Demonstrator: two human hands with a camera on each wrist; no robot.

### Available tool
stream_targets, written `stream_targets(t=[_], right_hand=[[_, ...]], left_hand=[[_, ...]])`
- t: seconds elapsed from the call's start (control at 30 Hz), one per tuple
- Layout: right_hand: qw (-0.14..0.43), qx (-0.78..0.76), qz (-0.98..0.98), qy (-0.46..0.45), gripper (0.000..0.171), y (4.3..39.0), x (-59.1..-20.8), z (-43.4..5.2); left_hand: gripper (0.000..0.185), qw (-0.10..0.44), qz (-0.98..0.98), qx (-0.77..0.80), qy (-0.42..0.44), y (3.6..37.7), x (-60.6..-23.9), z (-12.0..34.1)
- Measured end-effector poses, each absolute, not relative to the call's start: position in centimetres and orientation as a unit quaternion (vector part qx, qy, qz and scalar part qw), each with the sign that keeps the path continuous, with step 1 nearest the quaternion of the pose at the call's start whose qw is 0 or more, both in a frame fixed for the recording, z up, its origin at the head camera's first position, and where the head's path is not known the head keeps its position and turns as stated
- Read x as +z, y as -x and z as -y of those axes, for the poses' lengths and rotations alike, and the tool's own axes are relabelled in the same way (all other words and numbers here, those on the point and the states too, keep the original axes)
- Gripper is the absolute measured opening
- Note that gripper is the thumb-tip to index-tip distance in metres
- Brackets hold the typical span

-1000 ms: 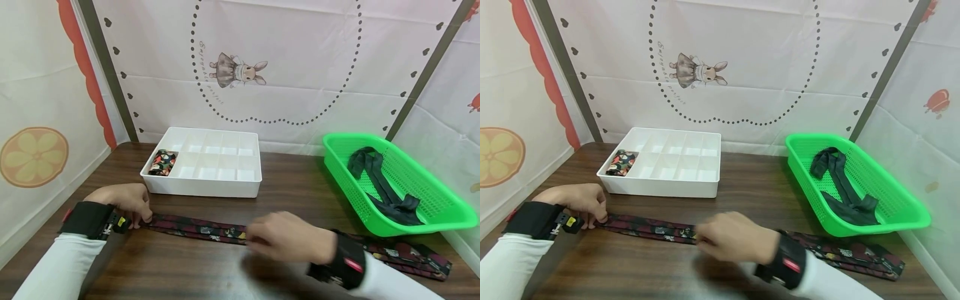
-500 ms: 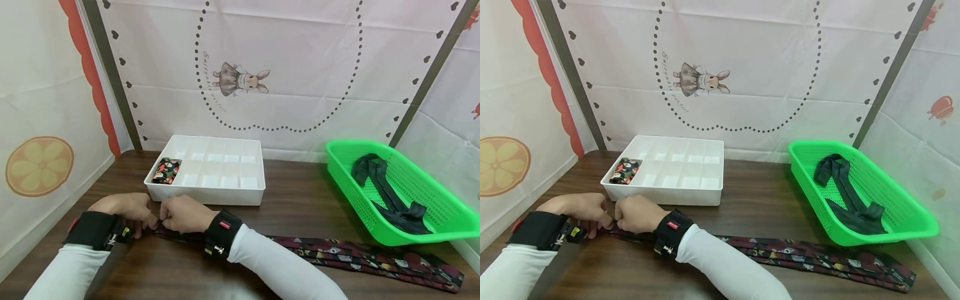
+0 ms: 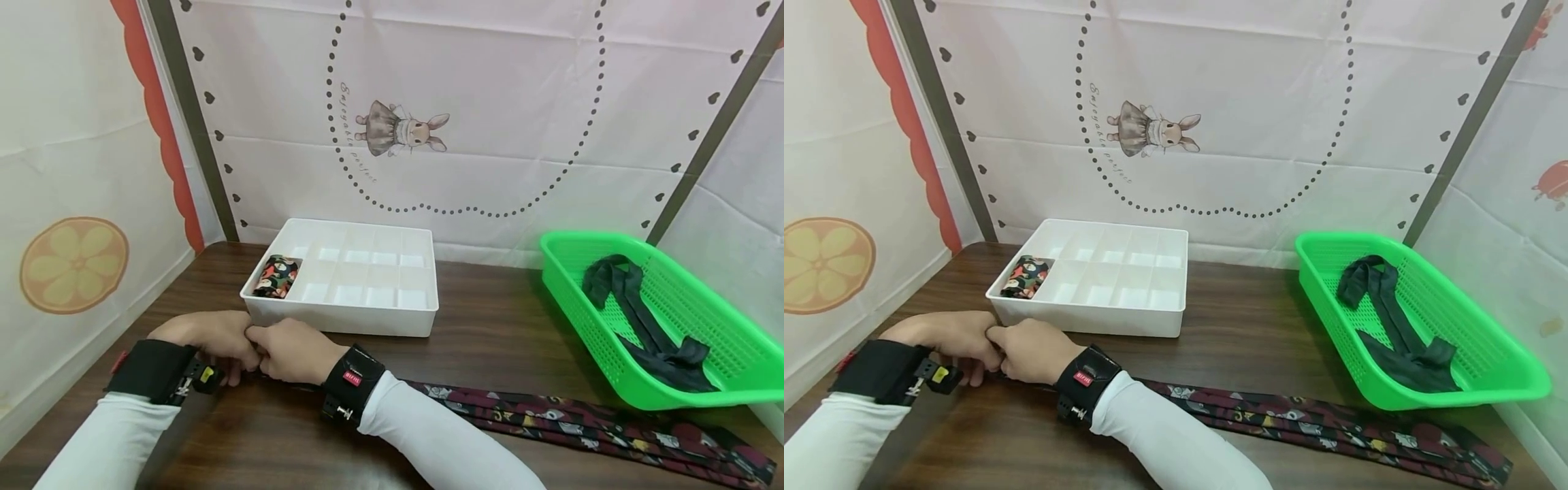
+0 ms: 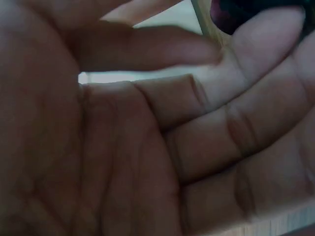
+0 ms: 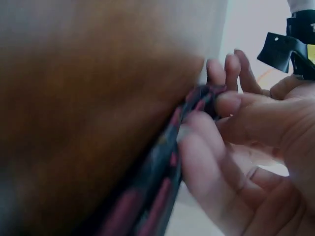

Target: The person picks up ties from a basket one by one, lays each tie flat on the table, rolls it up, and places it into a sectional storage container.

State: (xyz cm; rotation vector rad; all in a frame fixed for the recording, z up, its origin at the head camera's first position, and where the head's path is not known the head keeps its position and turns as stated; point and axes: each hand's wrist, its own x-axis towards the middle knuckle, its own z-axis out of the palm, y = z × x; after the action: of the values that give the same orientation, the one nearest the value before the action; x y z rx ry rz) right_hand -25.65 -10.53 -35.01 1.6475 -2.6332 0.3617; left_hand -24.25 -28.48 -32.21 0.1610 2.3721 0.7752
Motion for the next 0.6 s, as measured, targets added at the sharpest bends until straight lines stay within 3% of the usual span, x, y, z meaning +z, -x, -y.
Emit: stream_targets(t=[0.17,0.6], right_hand=[[0.068,0.034,0.847,-0.526,0.015,25.6,-35.0,10.4],[0.071,0.008,0.843,-0.534,0.015,26.0,-35.1,10.4]], left_hand=[[0.005,0.335,-0.884,0.322,-0.059,24.4,-32.6,28.0],[0.010,0.367,-0.827,0.406,-0.133,25.0,-32.7,29.4]])
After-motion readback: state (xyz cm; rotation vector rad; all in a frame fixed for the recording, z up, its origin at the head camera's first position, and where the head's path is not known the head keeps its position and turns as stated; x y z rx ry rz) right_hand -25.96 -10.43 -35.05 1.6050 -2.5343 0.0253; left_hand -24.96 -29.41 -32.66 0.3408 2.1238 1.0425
